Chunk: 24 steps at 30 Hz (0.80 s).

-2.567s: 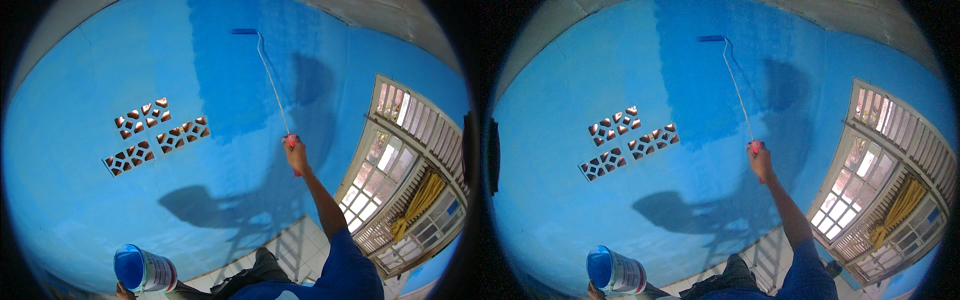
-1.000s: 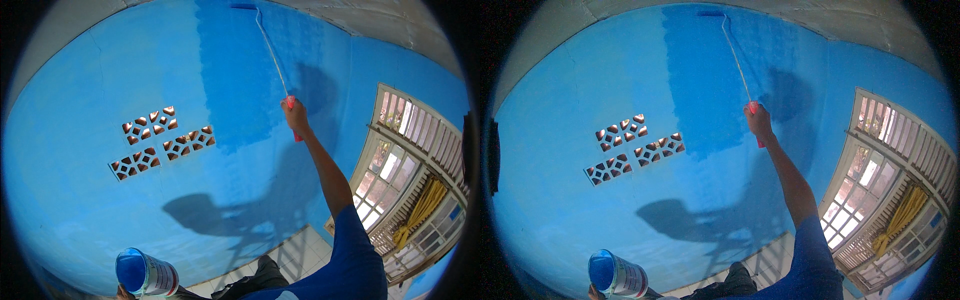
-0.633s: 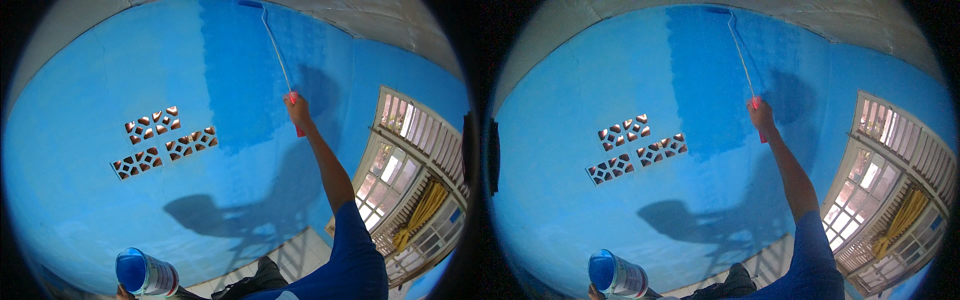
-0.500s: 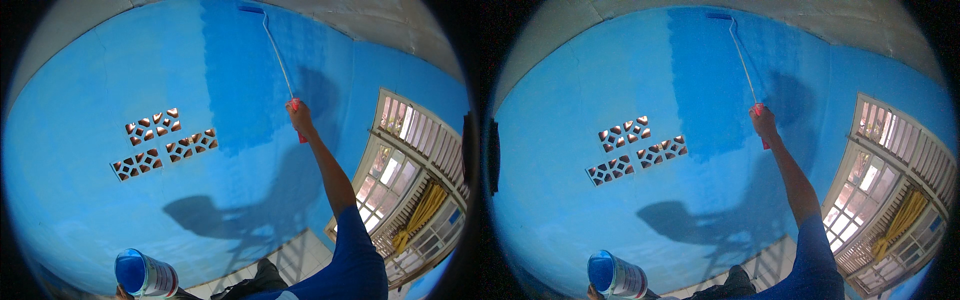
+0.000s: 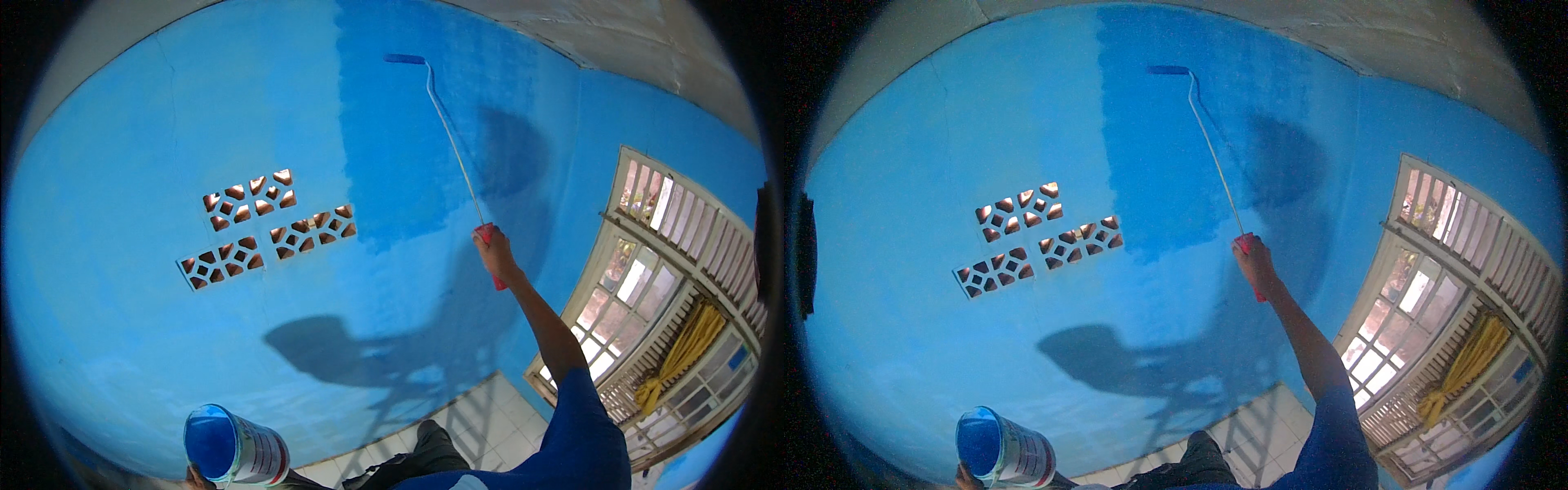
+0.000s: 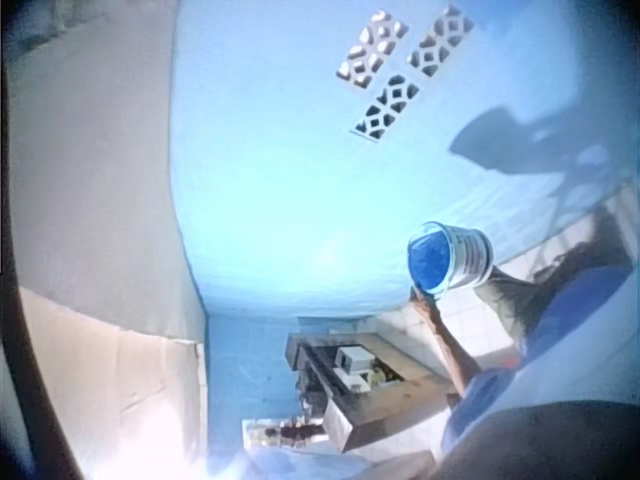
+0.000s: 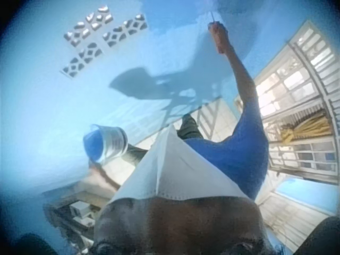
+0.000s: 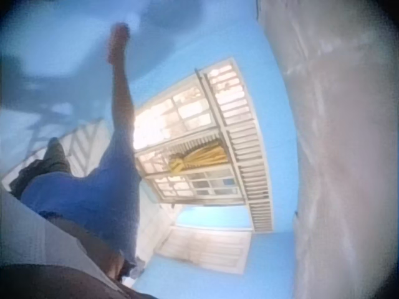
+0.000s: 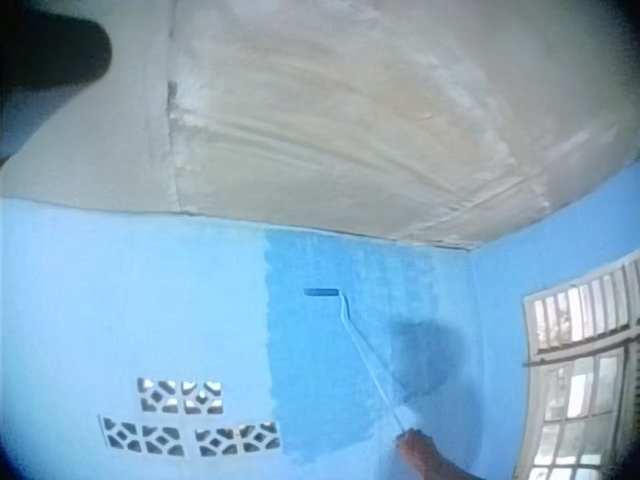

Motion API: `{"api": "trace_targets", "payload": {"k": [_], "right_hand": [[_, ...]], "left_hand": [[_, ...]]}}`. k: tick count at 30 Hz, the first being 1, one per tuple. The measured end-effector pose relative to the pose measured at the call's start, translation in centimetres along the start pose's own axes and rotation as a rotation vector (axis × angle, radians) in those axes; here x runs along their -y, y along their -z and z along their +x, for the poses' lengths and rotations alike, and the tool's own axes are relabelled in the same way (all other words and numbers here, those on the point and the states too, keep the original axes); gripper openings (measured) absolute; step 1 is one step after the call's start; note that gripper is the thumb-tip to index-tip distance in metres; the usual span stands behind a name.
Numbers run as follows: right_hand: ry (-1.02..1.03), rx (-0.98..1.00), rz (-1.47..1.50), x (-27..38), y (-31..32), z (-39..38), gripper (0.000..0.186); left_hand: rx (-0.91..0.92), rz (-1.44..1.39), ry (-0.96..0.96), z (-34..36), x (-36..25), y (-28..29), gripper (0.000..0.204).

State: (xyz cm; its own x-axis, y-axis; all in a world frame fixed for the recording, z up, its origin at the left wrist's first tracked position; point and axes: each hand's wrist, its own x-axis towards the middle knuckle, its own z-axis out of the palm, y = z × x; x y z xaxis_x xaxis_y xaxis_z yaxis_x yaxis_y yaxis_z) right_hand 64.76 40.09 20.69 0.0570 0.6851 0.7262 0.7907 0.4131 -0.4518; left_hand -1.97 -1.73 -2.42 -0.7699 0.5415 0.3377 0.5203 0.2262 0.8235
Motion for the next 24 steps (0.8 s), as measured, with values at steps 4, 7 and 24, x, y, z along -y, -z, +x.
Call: {"api": "trace_targets", "payload": {"k": [4, 7, 24], "right_hand": [[-0.061, -0.022, 0.005, 0.7, 2.1, 2.7, 0.032], [-0.046, -0.043, 0.037, 1.8, 4.6, 8.5, 0.035], [-0.002, 0.011, -0.011, -1.3, 0.7, 0.5, 0.038]], "left_hand": [[0.000, 0.003, 0.007, 0.3, -0.2, 0.2, 0.029], [0.015, -0.011, 0.004, 0.7, -0.6, -0.6, 0.028], [0.004, -0.002, 0.030, 0.7, -1.0, -0.3, 0.028]]}}
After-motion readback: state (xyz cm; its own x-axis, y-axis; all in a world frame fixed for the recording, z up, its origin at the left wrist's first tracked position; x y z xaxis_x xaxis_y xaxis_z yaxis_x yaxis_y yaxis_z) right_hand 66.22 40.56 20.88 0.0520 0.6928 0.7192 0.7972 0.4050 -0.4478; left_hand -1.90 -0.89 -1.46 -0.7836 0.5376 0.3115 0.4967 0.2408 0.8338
